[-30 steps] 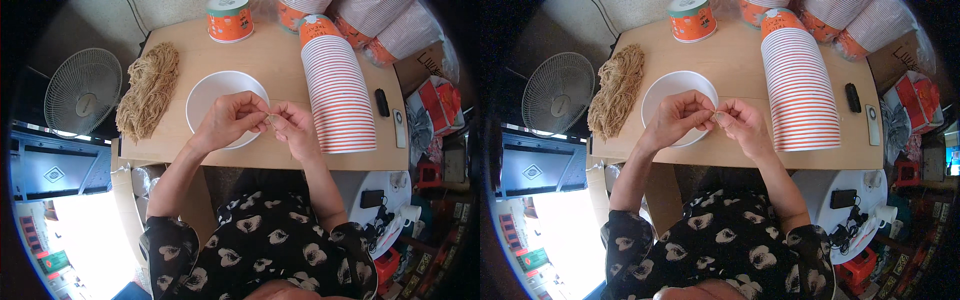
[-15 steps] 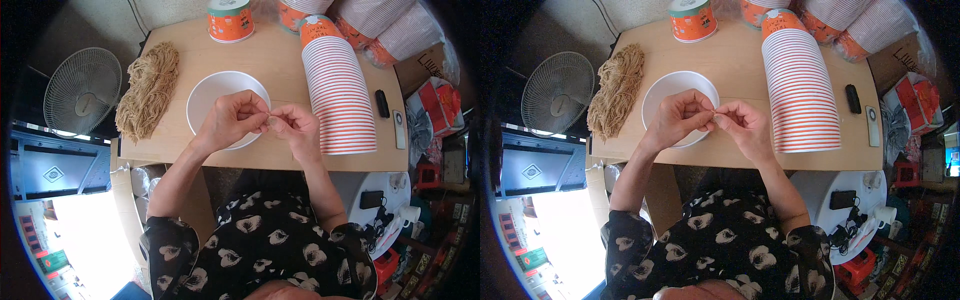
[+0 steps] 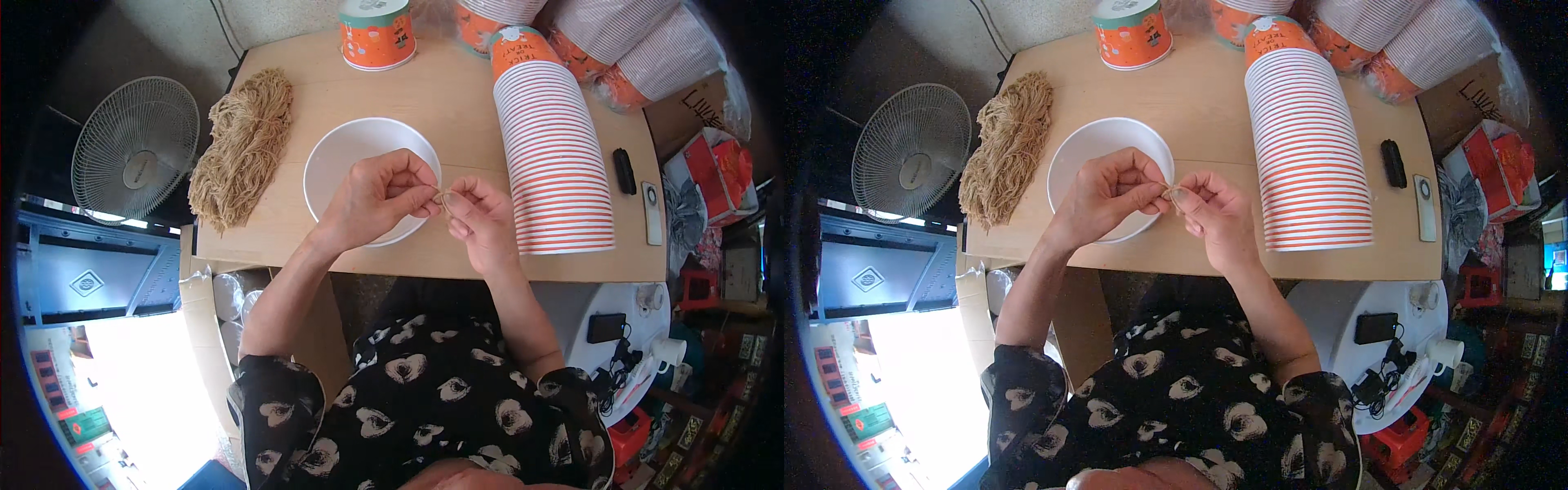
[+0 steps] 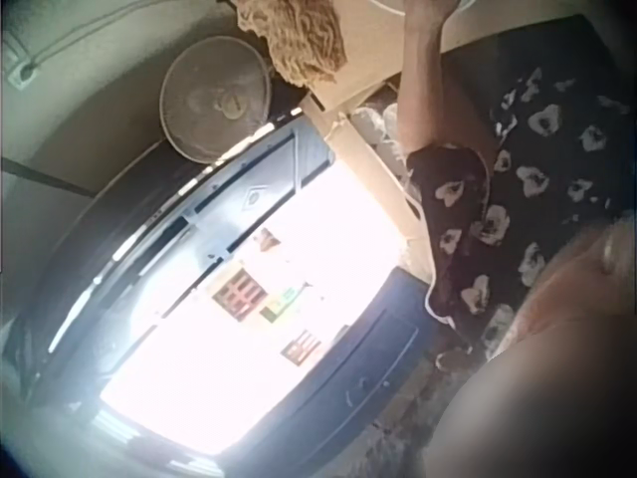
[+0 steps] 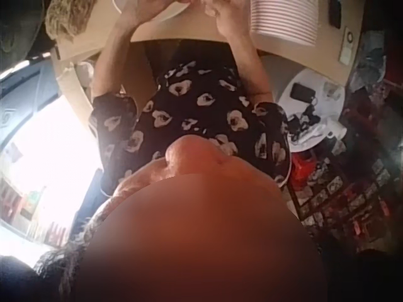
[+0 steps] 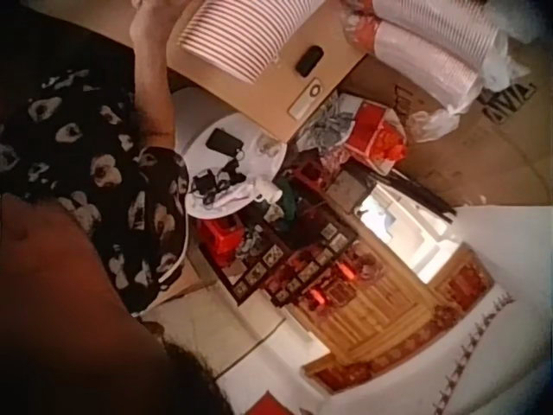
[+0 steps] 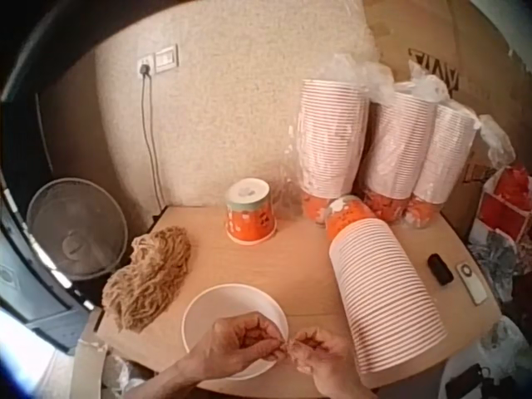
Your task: Attach string handles to small paper buckets at a workstation.
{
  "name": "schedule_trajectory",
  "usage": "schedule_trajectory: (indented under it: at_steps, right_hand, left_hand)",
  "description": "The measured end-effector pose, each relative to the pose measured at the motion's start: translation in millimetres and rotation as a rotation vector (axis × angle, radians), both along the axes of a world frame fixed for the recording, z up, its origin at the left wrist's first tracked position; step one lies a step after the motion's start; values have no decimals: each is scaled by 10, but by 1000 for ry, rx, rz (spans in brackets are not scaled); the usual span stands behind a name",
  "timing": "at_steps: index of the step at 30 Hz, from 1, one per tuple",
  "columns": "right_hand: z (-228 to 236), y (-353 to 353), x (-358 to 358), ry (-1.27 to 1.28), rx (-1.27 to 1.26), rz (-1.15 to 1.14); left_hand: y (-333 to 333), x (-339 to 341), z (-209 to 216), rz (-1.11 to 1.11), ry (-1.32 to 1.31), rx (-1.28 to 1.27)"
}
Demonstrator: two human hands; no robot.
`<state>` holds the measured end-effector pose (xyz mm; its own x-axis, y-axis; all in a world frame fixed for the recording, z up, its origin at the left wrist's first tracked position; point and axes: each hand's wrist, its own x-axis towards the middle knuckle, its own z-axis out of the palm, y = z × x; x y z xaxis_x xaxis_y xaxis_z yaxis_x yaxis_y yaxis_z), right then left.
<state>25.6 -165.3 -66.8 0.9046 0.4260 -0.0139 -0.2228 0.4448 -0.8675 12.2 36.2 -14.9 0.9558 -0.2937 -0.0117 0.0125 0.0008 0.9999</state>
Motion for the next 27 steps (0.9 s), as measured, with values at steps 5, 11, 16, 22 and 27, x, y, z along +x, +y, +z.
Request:
schedule_trajectory:
  at_steps: [5,11,16,22,27]
  right_hand:
    - [118,-33,34,127,106,77]
    - [170,-14,44,-129,-186,-44]
    - [139,-20,62,-115,-197,-66]
    - [133,-20,72,-71,-181,-117]
    - [115,-30,102,-82,-172,-134]
  left_hand:
    - [14,1,-13,-4,-3,-5]
    - [-2,18,-7,-9,-2,20]
    - [-2,9,23,-21,-4,36]
    - [-10,-9,-23,-43,-66,39]
    - [8,-16,101,-42,-13,185]
